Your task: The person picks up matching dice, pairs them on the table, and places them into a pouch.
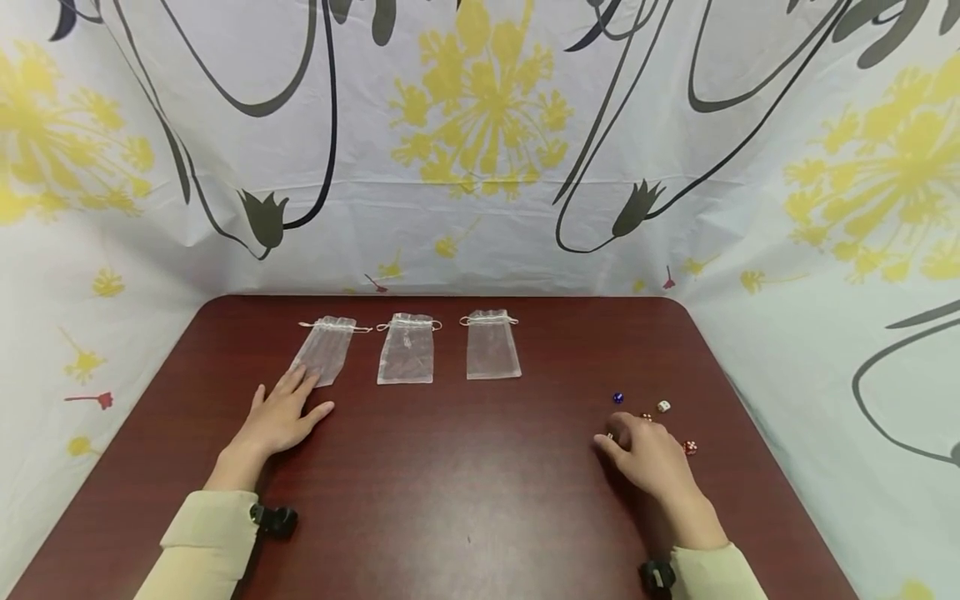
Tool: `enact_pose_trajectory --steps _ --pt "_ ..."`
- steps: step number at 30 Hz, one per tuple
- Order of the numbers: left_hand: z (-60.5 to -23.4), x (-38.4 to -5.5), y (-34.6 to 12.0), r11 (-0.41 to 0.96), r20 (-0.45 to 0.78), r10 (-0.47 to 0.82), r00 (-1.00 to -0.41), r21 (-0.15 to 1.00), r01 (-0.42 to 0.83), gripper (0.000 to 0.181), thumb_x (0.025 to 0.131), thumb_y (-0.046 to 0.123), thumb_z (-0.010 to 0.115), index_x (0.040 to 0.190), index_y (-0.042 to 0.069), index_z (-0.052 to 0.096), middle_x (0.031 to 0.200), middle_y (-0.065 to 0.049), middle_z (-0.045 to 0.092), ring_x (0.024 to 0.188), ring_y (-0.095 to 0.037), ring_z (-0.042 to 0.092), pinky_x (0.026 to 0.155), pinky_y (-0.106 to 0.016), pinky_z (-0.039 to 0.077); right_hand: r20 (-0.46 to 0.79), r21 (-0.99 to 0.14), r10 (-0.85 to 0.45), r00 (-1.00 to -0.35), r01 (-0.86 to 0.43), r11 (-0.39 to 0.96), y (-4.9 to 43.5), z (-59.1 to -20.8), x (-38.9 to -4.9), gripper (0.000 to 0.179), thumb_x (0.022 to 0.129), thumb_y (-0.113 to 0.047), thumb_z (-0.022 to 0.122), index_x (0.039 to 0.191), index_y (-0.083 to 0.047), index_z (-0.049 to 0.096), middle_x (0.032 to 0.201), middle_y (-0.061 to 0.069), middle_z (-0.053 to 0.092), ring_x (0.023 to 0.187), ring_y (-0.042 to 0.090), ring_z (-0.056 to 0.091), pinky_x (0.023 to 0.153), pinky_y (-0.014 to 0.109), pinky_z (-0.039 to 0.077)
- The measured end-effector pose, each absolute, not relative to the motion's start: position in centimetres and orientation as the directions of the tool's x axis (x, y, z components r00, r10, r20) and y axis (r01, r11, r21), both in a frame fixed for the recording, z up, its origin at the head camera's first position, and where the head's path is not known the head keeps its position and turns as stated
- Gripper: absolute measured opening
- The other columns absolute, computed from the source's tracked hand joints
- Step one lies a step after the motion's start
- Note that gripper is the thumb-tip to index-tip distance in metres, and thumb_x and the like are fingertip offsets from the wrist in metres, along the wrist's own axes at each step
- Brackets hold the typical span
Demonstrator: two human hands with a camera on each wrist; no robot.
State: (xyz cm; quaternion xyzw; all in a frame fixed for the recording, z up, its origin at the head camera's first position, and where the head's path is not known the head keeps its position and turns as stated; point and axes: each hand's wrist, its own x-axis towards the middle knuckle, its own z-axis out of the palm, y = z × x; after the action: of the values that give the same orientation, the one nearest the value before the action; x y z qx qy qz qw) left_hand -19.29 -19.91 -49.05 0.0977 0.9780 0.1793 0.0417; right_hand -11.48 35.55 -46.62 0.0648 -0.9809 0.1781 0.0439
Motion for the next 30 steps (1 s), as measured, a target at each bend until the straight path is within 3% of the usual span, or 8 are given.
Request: enact_pose_trajectory --steps 11,30 --pt "-49.3 -19.2 -19.9 0.914 -0.042 0.206 -0.978 0.365 0.177 0.072 0.103 0.045 0.054 0.155 -0.002 0.036 0.162 -0.030 0.020 0.150 -0.048 0.016 0.114 -0.073 0.007 0.124 -0.372 -0.177 -0.976 -0.211 0.904 35.5 -47.5 -12.0 0.029 0.088 -0.020 0.081 0.107 -0.001 0.071 0.065 -0.010 0.056 0.057 0.004 0.049 0.055 0.030 0.043" --pt "-49.4 -19.2 -19.9 0.907 -0.028 0.206 -0.978 0.380 0.180 0.072 0.103 0.044 0.055 0.154 -0.003 0.036 0.162 -0.030 0.020 0.150 -0.048 0.016 0.116 -0.071 0.009 0.148 -0.341 -0.173 -0.974 -0.214 0.915 35.3 -47.8 -12.3 0.011 0.088 -0.014 0.080 0.093 -0.008 0.072 0.066 -0.009 0.056 0.057 0.006 0.048 0.054 0.032 0.042"
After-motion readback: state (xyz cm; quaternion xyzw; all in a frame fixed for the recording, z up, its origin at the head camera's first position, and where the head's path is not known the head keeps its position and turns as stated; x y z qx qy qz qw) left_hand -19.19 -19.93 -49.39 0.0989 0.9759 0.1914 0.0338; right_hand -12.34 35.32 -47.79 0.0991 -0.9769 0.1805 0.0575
